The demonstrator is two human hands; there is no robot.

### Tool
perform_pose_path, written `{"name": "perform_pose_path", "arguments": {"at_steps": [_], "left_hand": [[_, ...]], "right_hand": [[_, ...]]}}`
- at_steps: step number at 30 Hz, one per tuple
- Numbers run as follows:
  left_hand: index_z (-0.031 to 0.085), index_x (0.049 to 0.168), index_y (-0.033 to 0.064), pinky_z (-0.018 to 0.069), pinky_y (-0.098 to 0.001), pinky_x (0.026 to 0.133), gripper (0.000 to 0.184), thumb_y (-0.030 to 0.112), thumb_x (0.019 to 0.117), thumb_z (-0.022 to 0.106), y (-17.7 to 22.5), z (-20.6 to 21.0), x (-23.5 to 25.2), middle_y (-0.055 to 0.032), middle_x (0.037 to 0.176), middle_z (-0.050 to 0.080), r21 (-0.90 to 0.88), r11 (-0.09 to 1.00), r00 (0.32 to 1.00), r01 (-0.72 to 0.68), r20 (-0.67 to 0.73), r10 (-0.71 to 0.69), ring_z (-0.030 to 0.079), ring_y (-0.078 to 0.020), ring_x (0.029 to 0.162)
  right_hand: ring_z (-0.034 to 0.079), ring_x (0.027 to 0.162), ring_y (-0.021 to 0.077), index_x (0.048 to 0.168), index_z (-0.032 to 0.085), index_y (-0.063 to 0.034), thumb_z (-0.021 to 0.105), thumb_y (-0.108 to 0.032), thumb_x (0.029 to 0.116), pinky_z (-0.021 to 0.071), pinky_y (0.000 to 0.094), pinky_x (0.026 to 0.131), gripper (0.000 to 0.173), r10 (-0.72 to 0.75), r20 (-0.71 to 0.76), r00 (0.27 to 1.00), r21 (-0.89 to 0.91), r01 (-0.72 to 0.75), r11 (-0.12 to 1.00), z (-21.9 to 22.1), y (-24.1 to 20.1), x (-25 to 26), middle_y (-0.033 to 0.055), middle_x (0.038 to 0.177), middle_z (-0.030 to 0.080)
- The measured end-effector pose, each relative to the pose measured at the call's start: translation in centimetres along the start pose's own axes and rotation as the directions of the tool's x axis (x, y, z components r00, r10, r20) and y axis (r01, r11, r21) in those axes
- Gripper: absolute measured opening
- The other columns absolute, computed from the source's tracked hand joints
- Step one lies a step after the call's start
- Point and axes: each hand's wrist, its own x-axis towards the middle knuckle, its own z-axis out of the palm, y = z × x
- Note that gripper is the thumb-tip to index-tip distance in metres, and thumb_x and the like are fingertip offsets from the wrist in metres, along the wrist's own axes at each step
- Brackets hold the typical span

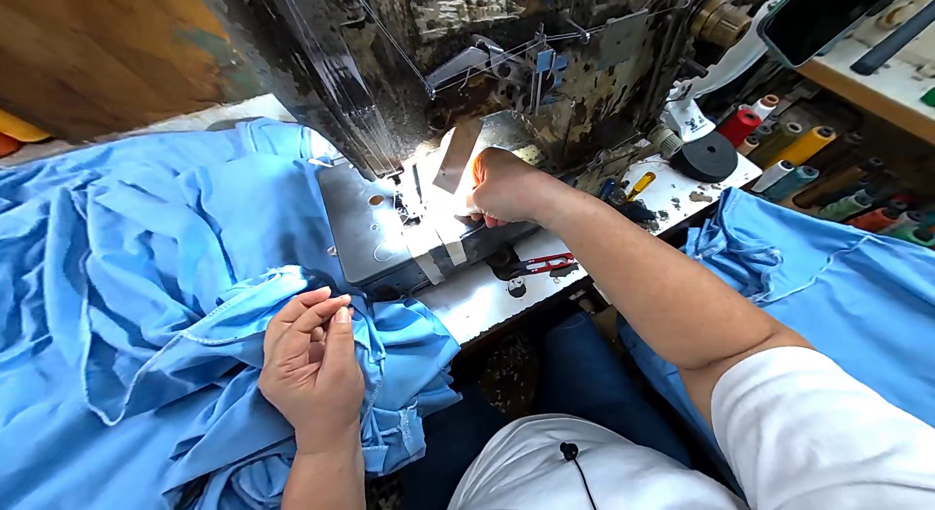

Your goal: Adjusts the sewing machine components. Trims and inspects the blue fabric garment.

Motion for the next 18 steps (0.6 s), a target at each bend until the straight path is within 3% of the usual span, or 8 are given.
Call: {"name": "perform_pose_path", "arguments": {"at_steps": [18], "left_hand": [[0.07, 0.108, 0.0006, 0.0588, -0.0282, 0.087, 0.017, 0.002, 0.0959, 0.058, -0.05, 0.06, 0.08, -0.0033, 0.123, 0.063, 0.006, 1.0, 1.0, -0.008, -0.002, 0.008, 0.066, -0.0089, 0.102]], "right_hand": [[0.062, 0.058, 0.0115, 0.092, 0.06, -0.004, 0.068, -0.01, 0.0944, 0.0537, 0.0274, 0.056, 0.011, 0.023, -0.001, 1.0, 0.008, -0.023, 1.0, -0.11, -0.28, -0.24, 0.0066, 0.075, 0.065]]}}
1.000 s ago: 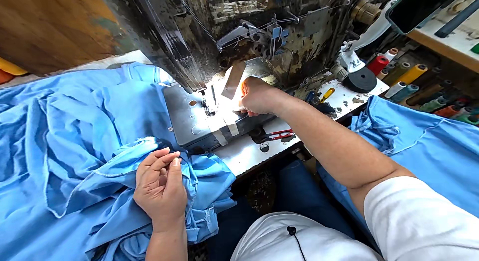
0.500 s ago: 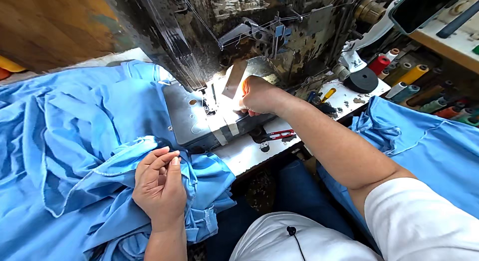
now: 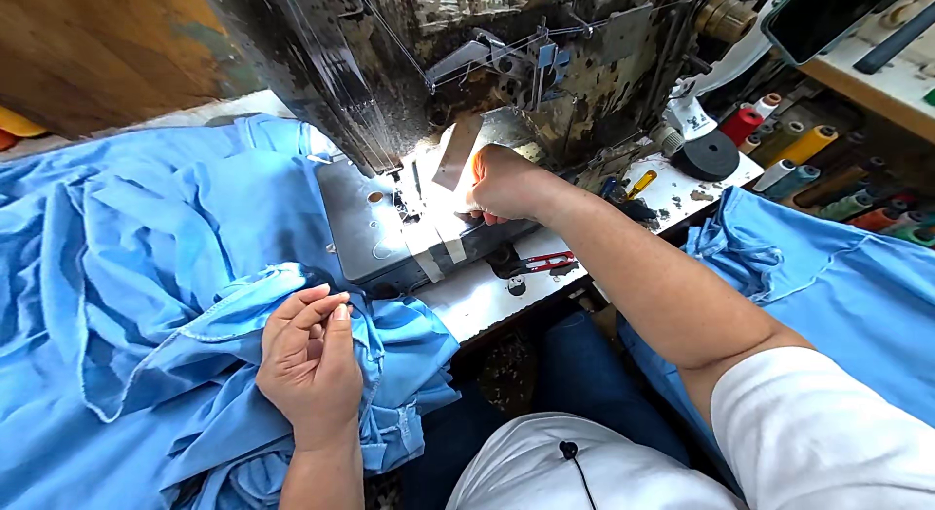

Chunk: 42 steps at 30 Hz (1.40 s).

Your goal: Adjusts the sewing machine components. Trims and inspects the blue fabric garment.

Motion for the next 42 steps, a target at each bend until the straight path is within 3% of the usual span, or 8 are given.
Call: {"name": "perform_pose_path", "arguments": {"at_steps": [9, 14, 18, 22, 29, 35, 40, 42], "left_hand": [[0.069, 0.109, 0.0001, 0.0589, -0.0275, 0.085, 0.017, 0.002, 0.0959, 0.059, 0.5, 0.1, 0.1, -0.0032, 0.125, 0.062, 0.014, 0.999, 0.999, -0.03, 0.01, 0.03, 0.065, -0.0083, 0.101], [0.064, 0.121, -0.0073, 0.0575, -0.032, 0.09, 0.028, 0.011, 0.1001, 0.06, 4.7, 0.1, 6.5, -0.0171, 0.127, 0.061, 0.206, 0.948, 0.958, -0.243, 0.205, 0.201, 0.066, -0.0141, 0.104], [0.069, 0.114, -0.0024, 0.0563, -0.0386, 0.089, 0.026, 0.017, 0.1026, 0.057, 5.5, 3.0, 12.3, -0.022, 0.122, 0.065, 0.446, 0.869, 0.905, -0.214, 0.426, 0.004, 0.067, -0.0232, 0.102], [0.071, 0.097, -0.005, 0.0538, -0.0466, 0.086, 0.016, 0.008, 0.0958, 0.062, 3.4, 5.4, 13.5, -0.0212, 0.105, 0.067, 0.405, 0.856, 0.834, -0.32, 0.55, 0.051, 0.067, -0.0283, 0.095], [0.069, 0.089, -0.0027, 0.0489, -0.0454, 0.08, 0.017, 0.01, 0.0943, 0.059, 2.4, 5.7, 14.3, -0.0171, 0.093, 0.066, 0.331, 0.834, 0.738, -0.441, 0.663, 0.127, 0.063, -0.0266, 0.089], [0.068, 0.088, -0.0062, 0.0505, -0.055, 0.082, 0.013, 0.004, 0.0938, 0.062, 3.0, 5.7, 14.9, -0.0239, 0.091, 0.067, 0.314, 0.791, 0.668, -0.526, 0.728, 0.155, 0.066, -0.0375, 0.09], [0.071, 0.094, -0.0049, 0.0512, -0.0564, 0.087, 0.011, 0.003, 0.0954, 0.064, 3.2, 5.7, 14.9, -0.0238, 0.097, 0.068, 0.35, 0.779, 0.669, -0.52, 0.734, 0.117, 0.067, -0.0385, 0.096], [0.069, 0.093, -0.0071, 0.0514, -0.0586, 0.085, 0.011, 0.002, 0.0947, 0.064, 3.3, 5.8, 14.7, -0.0261, 0.096, 0.067, 0.354, 0.775, 0.673, -0.524, 0.73, 0.121, 0.067, -0.0412, 0.094]], "right_hand": [[0.063, 0.059, 0.0131, 0.093, 0.061, -0.004, 0.07, -0.011, 0.0928, 0.0547, 0.0301, 0.057, 0.011, -0.005, -0.018, 1.0, -0.014, 0.005, 1.0, 0.3, 0.0, 0.2, 0.0071, 0.075, 0.065], [0.062, 0.059, 0.0138, 0.09, 0.064, -0.004, 0.07, -0.013, 0.0931, 0.0548, 0.0321, 0.057, 0.012, -0.029, -0.013, 0.999, -0.02, 0.029, 0.999, 0.3, 0.2, 0.2, 0.0068, 0.074, 0.065], [0.063, 0.06, 0.0142, 0.091, 0.063, -0.0049, 0.07, -0.012, 0.0919, 0.0553, 0.0327, 0.059, 0.01, -0.038, -0.018, 0.999, -0.031, 0.037, 0.999, 0.3, 0.1, 0.1, 0.0073, 0.076, 0.065], [0.062, 0.06, 0.0138, 0.091, 0.065, -0.0047, 0.067, -0.012, 0.0938, 0.0533, 0.0323, 0.058, 0.008, -0.042, -0.006, 0.999, -0.044, 0.042, 0.998, 0.2, 0.0, -0.2, 0.0073, 0.077, 0.065], [0.061, 0.061, 0.0145, 0.091, 0.062, -0.0051, 0.069, -0.014, 0.0939, 0.0517, 0.0329, 0.058, 0.011, -0.047, -0.008, 0.999, -0.071, 0.046, 0.996, 0.1, -0.1, -0.3, 0.0071, 0.077, 0.064], [0.061, 0.061, 0.0153, 0.091, 0.062, -0.0056, 0.068, -0.013, 0.0937, 0.0517, 0.0343, 0.059, 0.01, -0.049, -0.012, 0.999, -0.093, 0.048, 0.994, 0.0, -0.2, -0.5, 0.0071, 0.077, 0.064], [0.063, 0.064, 0.0158, 0.093, 0.063, -0.0047, 0.068, -0.012, 0.0938, 0.0534, 0.0351, 0.061, 0.009, -0.051, -0.016, 0.999, -0.082, 0.049, 0.995, 0.1, -0.2, -0.5, 0.0079, 0.079, 0.065], [0.065, 0.069, 0.0191, 0.094, 0.064, -0.0031, 0.068, -0.011, 0.0929, 0.0547, 0.0399, 0.065, 0.009, -0.074, -0.023, 0.997, -0.081, 0.072, 0.994, 0.2, 0.0, -0.4, 0.01, 0.082, 0.066]]}}
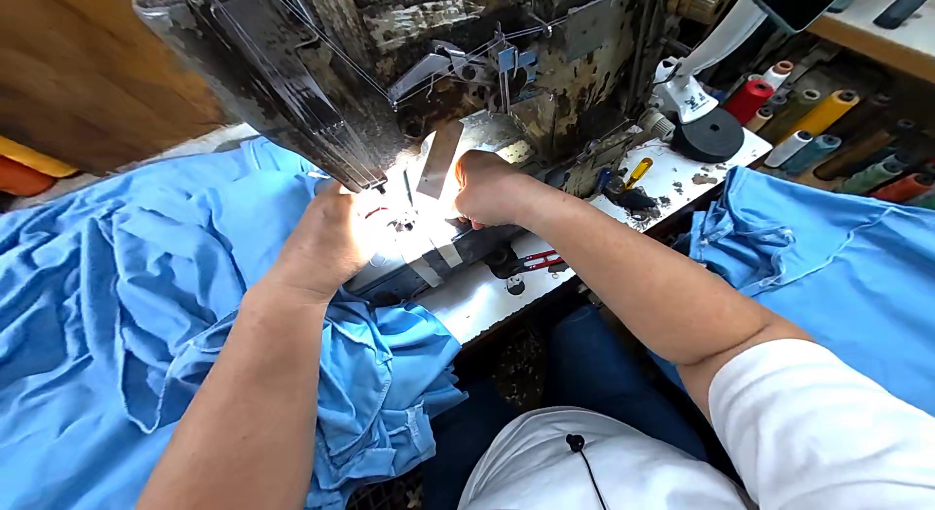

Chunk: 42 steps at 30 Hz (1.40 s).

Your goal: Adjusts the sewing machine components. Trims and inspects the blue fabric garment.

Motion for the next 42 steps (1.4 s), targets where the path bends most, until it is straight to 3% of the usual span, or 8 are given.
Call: {"name": "perform_pose_path", "arguments": {"at_steps": [8, 11, 15, 18, 22, 31, 37, 42], "left_hand": [[0.067, 0.102, -0.0102, 0.0481, -0.0596, 0.096, 0.02, 0.007, 0.0972, 0.057, 1.0, 0.8, -0.9, -0.0297, 0.107, 0.066, 0.009, 0.991, 0.99, 0.133, -0.048, -0.132, 0.064, -0.0448, 0.107], [0.064, 0.106, -0.0097, 0.0519, -0.0478, 0.092, 0.025, 0.013, 0.1024, 0.056, 0.1, 1.4, -1.2, -0.0238, 0.108, 0.066, -0.205, 0.942, 0.936, 0.265, -0.181, -0.302, 0.066, -0.0298, 0.101], [0.056, 0.119, 0.0046, 0.0574, -0.0379, 0.096, 0.017, 0.008, 0.1059, 0.046, 0.5, 0.3, -0.5, -0.002, 0.109, 0.067, -0.898, 0.271, 0.651, 0.347, 0.023, -0.759, 0.069, -0.013, 0.102], [0.053, 0.11, 0.011, 0.0597, -0.0287, 0.088, 0.013, 0.008, 0.1087, 0.041, 0.1, -0.2, -0.2, 0.0013, 0.089, 0.062, -0.987, -0.07, 0.506, 0.148, 0.136, -0.852, 0.068, -0.0089, 0.084], [0.057, 0.099, 0.0171, 0.0523, -0.0166, 0.059, 0.013, 0.01, 0.1064, 0.049, -2.5, 1.2, -1.6, 0.0076, 0.075, 0.06, -0.985, 0.024, 0.596, 0.17, 0.083, -0.799, 0.059, -0.002, 0.061], [0.058, 0.134, 0.007, 0.0539, -0.0324, 0.103, 0.037, 0.017, 0.0993, 0.066, 0.4, -9.9, -11.8, 0.0026, 0.128, 0.065, -0.524, 0.813, 0.832, 0.253, -0.311, -0.459, 0.065, -0.0091, 0.116], [0.063, 0.123, 0.0075, 0.0536, -0.0205, 0.091, 0.025, 0.017, 0.0999, 0.064, 4.6, -14.2, -23.2, 0.01, 0.115, 0.066, -0.437, 0.829, 0.714, 0.349, -0.45, -0.537, 0.064, -0.0001, 0.1], [0.07, 0.108, 0.009, 0.0599, -0.0269, 0.066, 0.023, 0.03, 0.098, 0.067, 7.3, -11.3, -29.6, 0.002, 0.093, 0.071, -0.187, 0.71, 0.662, 0.679, -0.262, -0.702, 0.068, -0.0055, 0.073]], "right_hand": [[0.064, 0.083, 0.0228, 0.089, 0.066, -0.0057, 0.062, -0.015, 0.0981, 0.0525, 0.045, 0.072, 0.014, -0.206, -0.027, 0.978, -0.154, 0.2, 0.968, -0.6, 1.4, -1.3, 0.0098, 0.089, 0.064], [0.067, 0.085, 0.0188, 0.096, 0.076, -0.0088, 0.061, -0.02, 0.1008, 0.0547, 0.0426, 0.078, 0.019, -0.437, -0.117, 0.892, -0.204, 0.409, 0.889, -0.4, 5.2, -3.4, 0.0057, 0.089, 0.07], [0.071, 0.095, 0.0218, 0.103, 0.077, -0.0095, 0.065, -0.018, 0.1004, 0.0578, 0.0476, 0.087, 0.015, -0.578, -0.083, 0.812, -0.279, 0.538, 0.796, 0.1, 12.9, -4.2, 0.0069, 0.099, 0.073], [0.072, 0.089, 0.0303, 0.101, 0.077, -0.0098, 0.063, -0.015, 0.0997, 0.0595, 0.053, 0.074, 0.015, -0.648, -0.201, 0.735, -0.538, 0.47, 0.7, 1.2, 18.7, -2.8, 0.0112, 0.096, 0.073], [0.071, 0.098, 0.0375, 0.098, 0.077, -0.0078, 0.059, -0.003, 0.0978, 0.0587, 0.055, 0.083, 0.019, -0.69, -0.296, 0.661, -0.653, 0.387, 0.651, 2.3, 22.7, -0.7, 0.017, 0.1, 0.072], [0.067, 0.109, 0.041, 0.117, 0.073, 0.0015, 0.056, -0.012, 0.1016, 0.0555, 0.0537, 0.093, 0.027, -0.641, -0.45, 0.622, -0.47, 0.446, 0.762, 5.1, 18.8, -5.1, 0.0237, 0.114, 0.069], [0.065, 0.107, 0.0434, 0.112, 0.074, 0.002, 0.058, -0.014, 0.1032, 0.0531, 0.0574, 0.093, 0.024, -0.652, -0.226, 0.723, -0.46, 0.511, 0.726, 8.7, 17.6, -3.9, 0.0236, 0.108, 0.068], [0.066, 0.108, 0.0445, 0.107, 0.066, 0.0095, 0.048, -0.003, 0.106, 0.0532, 0.0595, 0.095, 0.022, -0.504, -0.248, 0.827, -0.439, 0.368, 0.82, 7.8, 14.7, -4.8, 0.0273, 0.113, 0.066]]}}
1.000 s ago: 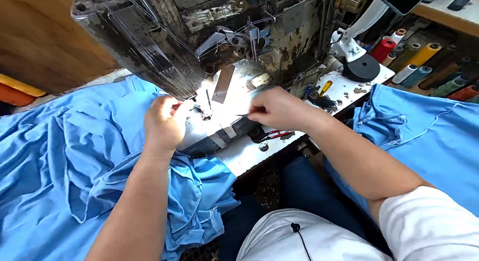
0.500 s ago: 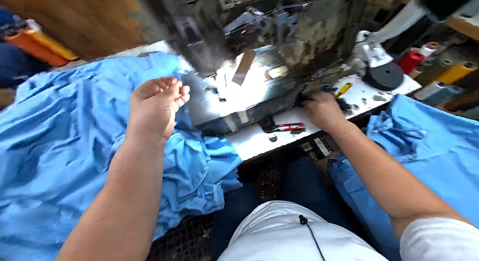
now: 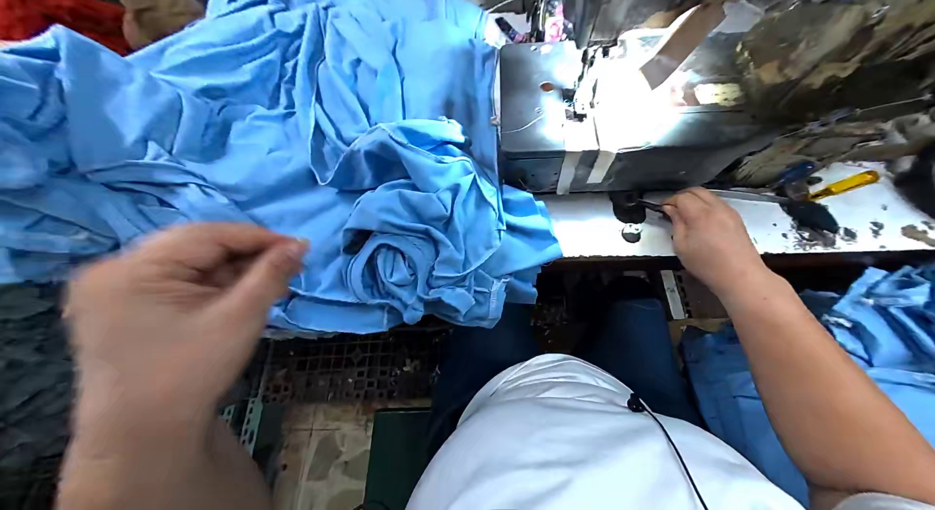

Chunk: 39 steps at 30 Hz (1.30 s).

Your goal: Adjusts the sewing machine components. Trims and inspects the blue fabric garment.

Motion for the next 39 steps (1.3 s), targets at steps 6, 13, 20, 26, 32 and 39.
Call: {"name": "perform_pose_path", "arguments": {"at_steps": [6, 13, 20, 26, 32, 39], "left_hand": [[0.07, 0.108, -0.0021, 0.0541, -0.0638, 0.077, 0.036, 0.032, 0.0971, 0.067, -1.8, 7.4, -3.2, -0.0224, 0.1, 0.069, 0.23, 0.937, 0.951, 0.261, 0.106, -0.291, 0.069, -0.0377, 0.086], [0.067, 0.111, 0.0213, 0.0573, -0.019, 0.082, 0.012, 0.02, 0.099, 0.065, 4.2, 6.1, -2.5, 0.0155, 0.104, 0.068, -0.418, 0.835, 0.916, -0.359, -0.331, 0.228, 0.066, 0.0017, 0.094], [0.057, 0.105, 0.0097, 0.0576, -0.0196, 0.078, 0.013, 0.003, 0.102, 0.046, 2.1, -0.6, -2.6, 0.0117, 0.093, 0.067, -0.507, 0.841, 0.848, -0.19, -0.516, -0.119, 0.067, 0.0002, 0.087], [0.06, 0.134, -0.0009, 0.0492, -0.0608, 0.099, 0.067, 0.044, 0.087, 0.077, 0.0, 4.8, -5.5, -0.0268, 0.137, 0.058, 0.022, 0.982, 0.972, -0.186, 0.152, 0.181, 0.058, -0.0411, 0.125], [0.062, 0.098, 0.0018, 0.0561, -0.0431, 0.086, 0.029, 0.025, 0.0878, 0.076, 6.8, 14.1, -2.9, -0.0189, 0.108, 0.067, -0.015, 0.831, 0.824, -0.556, -0.141, 0.549, 0.066, -0.031, 0.102], [0.072, 0.115, 0.0003, 0.0563, -0.0281, 0.091, 0.024, 0.012, 0.102, 0.057, 6.0, 11.8, -0.2, -0.0112, 0.107, 0.073, -0.249, 0.793, 0.821, -0.556, -0.016, 0.571, 0.069, -0.0114, 0.101]], "right_hand": [[0.056, 0.064, 0.014, 0.126, 0.061, -0.0027, 0.046, -0.037, 0.1048, 0.0513, 0.036, 0.059, 0.043, -0.044, -0.031, 0.999, 0.413, 0.053, 0.909, -0.4, -7.1, -0.8, 0.0061, 0.08, 0.06], [0.063, 0.071, 0.011, 0.098, 0.074, -0.0043, 0.078, -0.037, 0.0885, 0.0552, 0.0297, 0.063, 0.034, -0.426, -0.237, 0.873, 0.58, 0.479, 0.659, 0.1, -21.6, 1.6, 0.0039, 0.08, 0.067], [0.069, 0.091, 0.0253, 0.112, 0.072, -0.0049, 0.079, 0.001, 0.0768, 0.0598, 0.0459, 0.072, 0.036, -0.362, -0.075, 0.929, 0.493, 0.35, 0.797, 0.8, -21.8, 2.4, 0.0122, 0.103, 0.068], [0.065, 0.083, 0.0161, 0.103, 0.071, 0.0, 0.07, 0.003, 0.0783, 0.0568, 0.029, 0.072, 0.025, -0.198, -0.314, 0.929, 0.486, 0.336, 0.806, -1.0, -16.4, 0.3, 0.0101, 0.093, 0.067], [0.063, 0.084, 0.0135, 0.103, 0.071, 0.0035, 0.067, 0.008, 0.0763, 0.0551, 0.0244, 0.073, 0.027, -0.225, -0.403, 0.887, 0.564, 0.434, 0.702, -2.0, -16.7, 0.1, 0.0103, 0.092, 0.065], [0.06, 0.076, 0.0104, 0.105, 0.069, 0.0015, 0.071, 0.003, 0.0821, 0.0531, 0.0233, 0.067, 0.023, -0.174, -0.334, 0.926, 0.629, 0.357, 0.691, -1.9, -12.6, -1.2, 0.0082, 0.091, 0.064]]}}
